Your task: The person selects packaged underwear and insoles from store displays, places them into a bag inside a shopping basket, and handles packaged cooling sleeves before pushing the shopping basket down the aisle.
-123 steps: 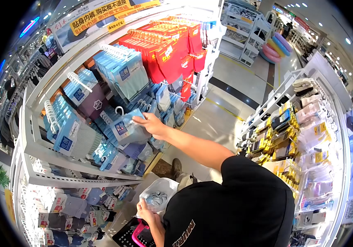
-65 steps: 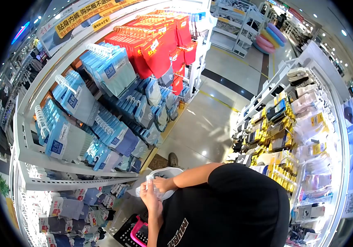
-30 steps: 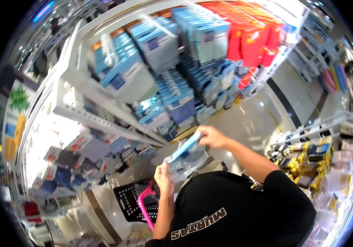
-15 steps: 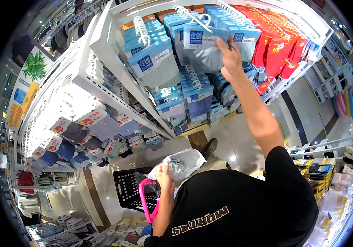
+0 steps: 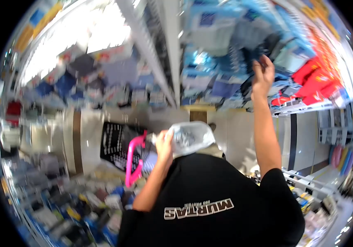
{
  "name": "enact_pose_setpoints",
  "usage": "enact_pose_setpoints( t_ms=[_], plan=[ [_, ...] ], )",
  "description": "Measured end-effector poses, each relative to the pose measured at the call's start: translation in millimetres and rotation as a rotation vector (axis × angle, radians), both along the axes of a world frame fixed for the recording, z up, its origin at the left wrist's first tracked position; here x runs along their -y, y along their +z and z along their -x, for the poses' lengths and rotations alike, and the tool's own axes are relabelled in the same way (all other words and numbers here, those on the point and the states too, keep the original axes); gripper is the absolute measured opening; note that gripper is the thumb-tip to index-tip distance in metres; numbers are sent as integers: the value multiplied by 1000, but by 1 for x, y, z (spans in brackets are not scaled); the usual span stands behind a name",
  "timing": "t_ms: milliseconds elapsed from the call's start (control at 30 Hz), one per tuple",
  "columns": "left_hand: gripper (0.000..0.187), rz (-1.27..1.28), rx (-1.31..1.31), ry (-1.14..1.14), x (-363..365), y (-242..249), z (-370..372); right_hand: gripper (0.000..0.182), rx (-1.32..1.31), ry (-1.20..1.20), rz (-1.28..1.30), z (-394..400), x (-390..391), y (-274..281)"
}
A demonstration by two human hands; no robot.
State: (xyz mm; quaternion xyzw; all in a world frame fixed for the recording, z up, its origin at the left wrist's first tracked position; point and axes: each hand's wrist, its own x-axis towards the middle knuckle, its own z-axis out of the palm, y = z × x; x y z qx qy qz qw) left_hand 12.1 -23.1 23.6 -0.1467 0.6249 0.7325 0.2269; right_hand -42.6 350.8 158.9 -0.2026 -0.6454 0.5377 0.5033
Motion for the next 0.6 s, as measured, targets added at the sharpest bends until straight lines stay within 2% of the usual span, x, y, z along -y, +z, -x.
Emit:
enact_pose_setpoints(
  t_ms=[67,100,133,167,233,267,367,400,467,500,533,600],
  plan=[
    [18,19,-26,-5,-8,5,1,21,97,215,144,-30,26,-44],
    [18,25,-31,9,-12,-3,2,16,268,377,270,-46,44,-53],
    [17,-10,-3,15,-18,10,3,17,375,643,263,-60,54,-73],
    [17,-70,14,-4,-18,3,5,17,655,732,266,-70,77,-73],
    [15,-97,14,19,-26,6,7,22,860,966,55,-84,106,-102],
    [15,-118,38,16,-28,5,6,25,989,1001,32,-93,122,-112],
    [15,-120,24,-43,-34,15,-3,31,1023,1179,14,-109,160,-157],
    [15,-122,48,-84,-38,22,-5,36,1084,1156,-89,-109,174,-146],
    [14,-129,95,-150,-50,36,-12,36,881,1173,-250,-107,184,-158],
    [14,-95,-51,-132,-64,31,-21,35,833,1175,-299,-105,186,-166],
    [19,-101,-27,-176,-70,36,-26,35,836,1175,-308,-101,188,-168],
    [16,-168,-4,-281,-81,50,-41,35,823,1182,-329,-91,191,-172]
  ],
)
